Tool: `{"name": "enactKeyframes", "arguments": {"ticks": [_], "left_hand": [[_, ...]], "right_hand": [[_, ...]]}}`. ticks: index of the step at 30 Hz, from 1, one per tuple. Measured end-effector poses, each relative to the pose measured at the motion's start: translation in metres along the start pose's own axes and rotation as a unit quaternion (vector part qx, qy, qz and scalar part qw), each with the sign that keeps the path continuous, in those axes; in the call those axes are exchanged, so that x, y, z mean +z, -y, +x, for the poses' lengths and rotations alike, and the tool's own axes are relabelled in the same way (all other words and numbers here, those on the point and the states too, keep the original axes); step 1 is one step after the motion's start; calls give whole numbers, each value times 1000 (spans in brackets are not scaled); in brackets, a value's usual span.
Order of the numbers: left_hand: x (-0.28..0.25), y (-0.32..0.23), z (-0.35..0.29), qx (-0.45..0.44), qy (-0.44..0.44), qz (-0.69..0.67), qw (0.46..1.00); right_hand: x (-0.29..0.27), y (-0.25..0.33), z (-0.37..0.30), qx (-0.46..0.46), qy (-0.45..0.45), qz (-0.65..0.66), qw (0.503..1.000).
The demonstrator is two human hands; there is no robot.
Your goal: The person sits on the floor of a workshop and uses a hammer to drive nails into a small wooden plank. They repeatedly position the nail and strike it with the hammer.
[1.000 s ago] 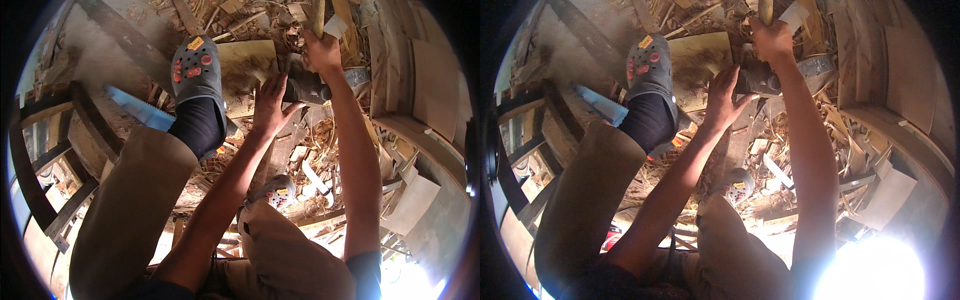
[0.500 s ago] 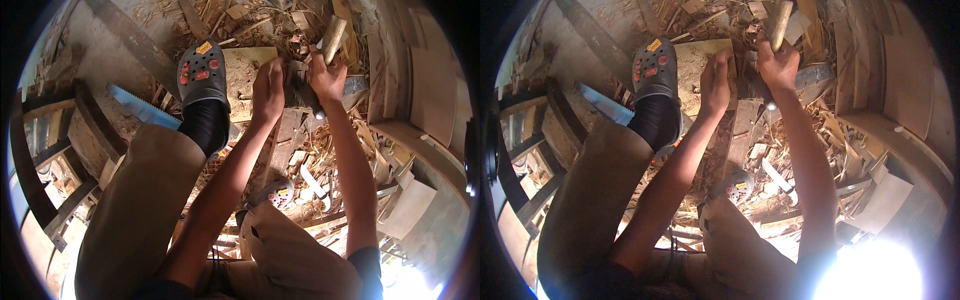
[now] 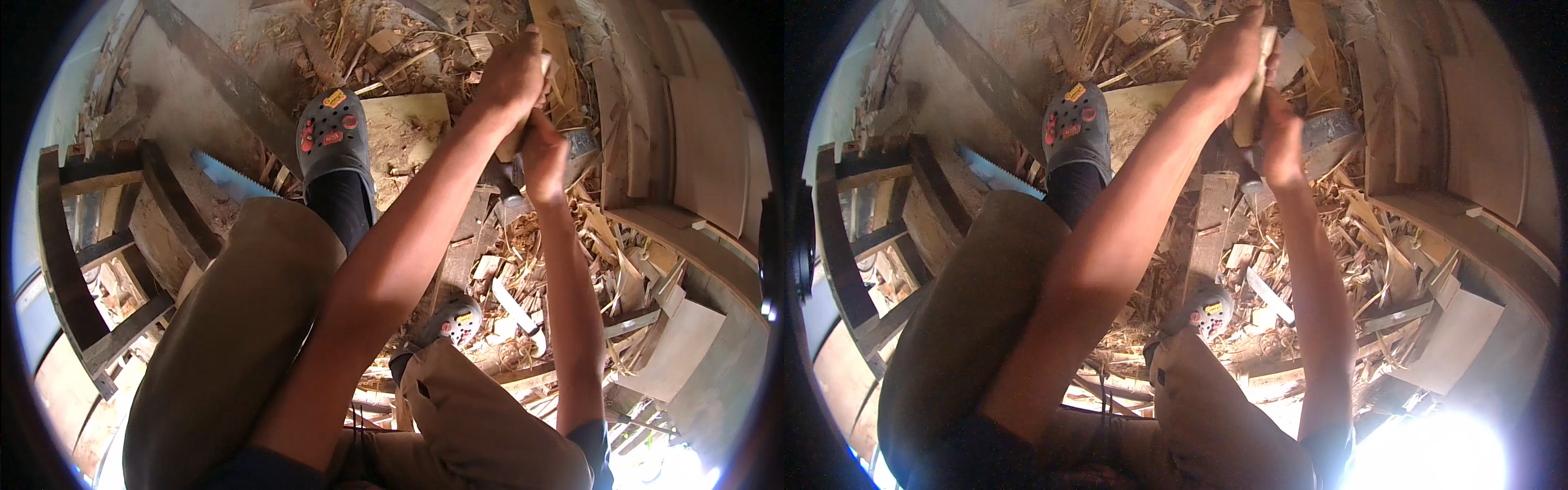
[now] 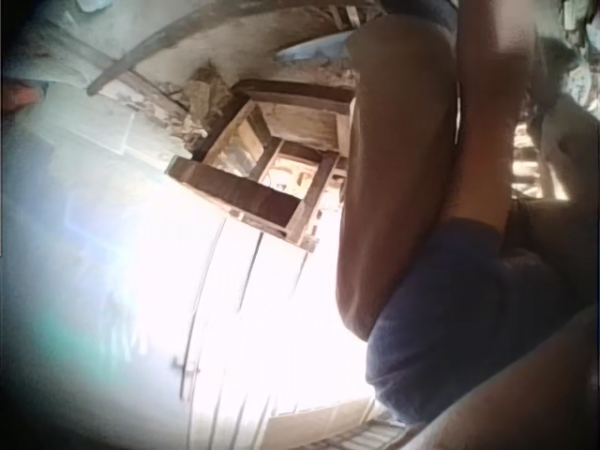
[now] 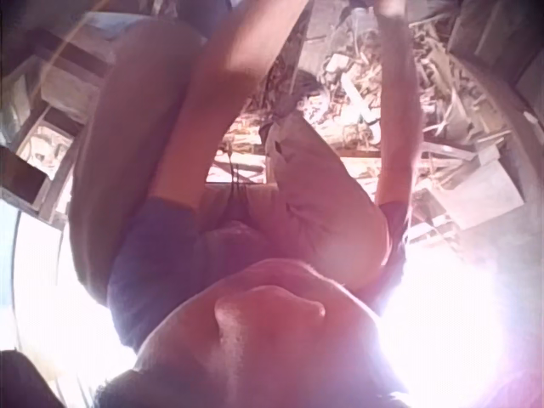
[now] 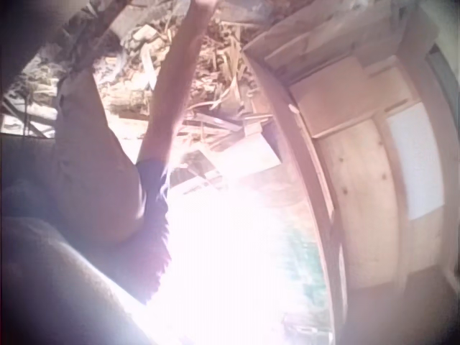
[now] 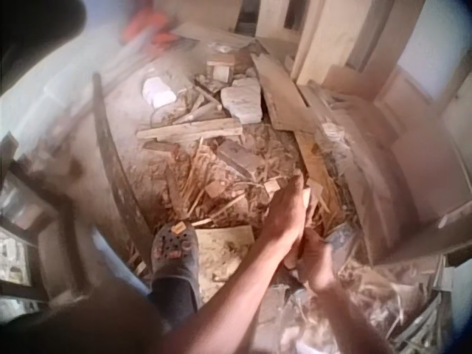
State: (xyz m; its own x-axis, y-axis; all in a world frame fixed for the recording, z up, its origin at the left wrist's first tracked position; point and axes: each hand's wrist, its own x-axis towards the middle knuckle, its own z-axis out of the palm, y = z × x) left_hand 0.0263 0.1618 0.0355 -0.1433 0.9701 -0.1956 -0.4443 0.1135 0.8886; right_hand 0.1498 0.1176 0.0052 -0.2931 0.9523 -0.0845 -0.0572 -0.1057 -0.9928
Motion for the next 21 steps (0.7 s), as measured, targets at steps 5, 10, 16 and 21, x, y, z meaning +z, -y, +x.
{"name": "enactKeyframes", "arguments": {"ticks": [5, 10, 16, 21], "left_hand": [[-3, 19, 11, 131, -133, 228, 956], [12, -29, -28, -53, -83, 47, 994], [29, -32, -61, 50, -90, 148, 984], [20, -19, -98, 138, -66, 173, 973]], "right_hand": [[-16, 71, 33, -37, -123, -109, 986], [51, 118, 56, 74, -79, -167, 980], [35, 89, 37, -15, -109, -81, 991], [46, 99, -14, -60, -105, -108, 987]]}}
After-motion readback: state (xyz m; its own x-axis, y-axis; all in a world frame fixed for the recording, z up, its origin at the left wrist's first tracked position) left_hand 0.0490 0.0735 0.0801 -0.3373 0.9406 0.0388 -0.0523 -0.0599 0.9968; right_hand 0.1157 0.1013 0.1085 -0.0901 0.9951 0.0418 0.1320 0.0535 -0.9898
